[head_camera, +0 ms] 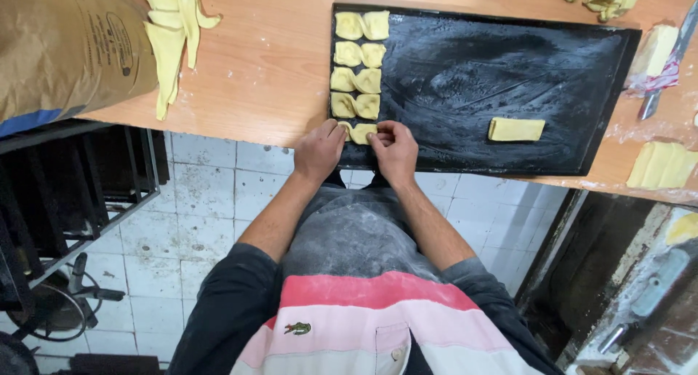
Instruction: Preparing pastries by greasing a tray and folding dough pieces into shapes on it.
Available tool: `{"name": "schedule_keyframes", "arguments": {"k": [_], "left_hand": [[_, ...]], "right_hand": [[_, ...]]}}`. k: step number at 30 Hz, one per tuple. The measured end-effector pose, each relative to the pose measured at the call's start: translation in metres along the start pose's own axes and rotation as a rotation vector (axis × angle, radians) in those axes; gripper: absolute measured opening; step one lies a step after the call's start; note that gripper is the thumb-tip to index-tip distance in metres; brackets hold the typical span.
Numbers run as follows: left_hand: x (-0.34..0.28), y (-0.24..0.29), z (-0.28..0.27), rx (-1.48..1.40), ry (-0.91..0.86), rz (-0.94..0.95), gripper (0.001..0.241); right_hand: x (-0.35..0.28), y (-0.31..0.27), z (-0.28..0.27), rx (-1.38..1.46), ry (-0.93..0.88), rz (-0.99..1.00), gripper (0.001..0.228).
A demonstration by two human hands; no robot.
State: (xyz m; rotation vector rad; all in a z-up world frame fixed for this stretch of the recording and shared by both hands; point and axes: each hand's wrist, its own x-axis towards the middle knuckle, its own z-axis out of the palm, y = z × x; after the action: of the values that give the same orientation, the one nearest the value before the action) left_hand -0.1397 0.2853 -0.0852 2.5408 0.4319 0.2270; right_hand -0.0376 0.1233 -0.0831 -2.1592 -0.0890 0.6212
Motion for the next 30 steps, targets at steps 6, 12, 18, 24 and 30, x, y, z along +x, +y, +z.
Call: {"name": "schedule_keyframes", "arguments": {"k": [6,12,18,24,30], "left_hand": [[0.0,0.007,0.001,-0.034,0.06,-0.013,0.01],[-0.024,-0.002,-0.001,0.125,0.016,0.163,0.028],[-0.038,-0.022,0.038,0.337,-0.282,0.15,0.048],[-0.011,0.019,-0.022,0.205,-0.193,0.179,0.03],[-0.015,0.106,0.004,0.006,-0.2,-0.067,0.024]], "right_hand": [[-0.005,-0.01,0.0,-0.033,-0.004,-0.104,0.027],[-0.02,-0.014,-0.019,-0.527,-0.064,-0.837,0.027],[-0.015,-0.002,-0.026,-0.779,-0.012,-0.935,0.034],[0.009,0.028,-0.106,-0.381,0.174,-0.53,0.019],[0.055,0.051,-0.24,-0.743,0.138,-0.1,0.047]]}}
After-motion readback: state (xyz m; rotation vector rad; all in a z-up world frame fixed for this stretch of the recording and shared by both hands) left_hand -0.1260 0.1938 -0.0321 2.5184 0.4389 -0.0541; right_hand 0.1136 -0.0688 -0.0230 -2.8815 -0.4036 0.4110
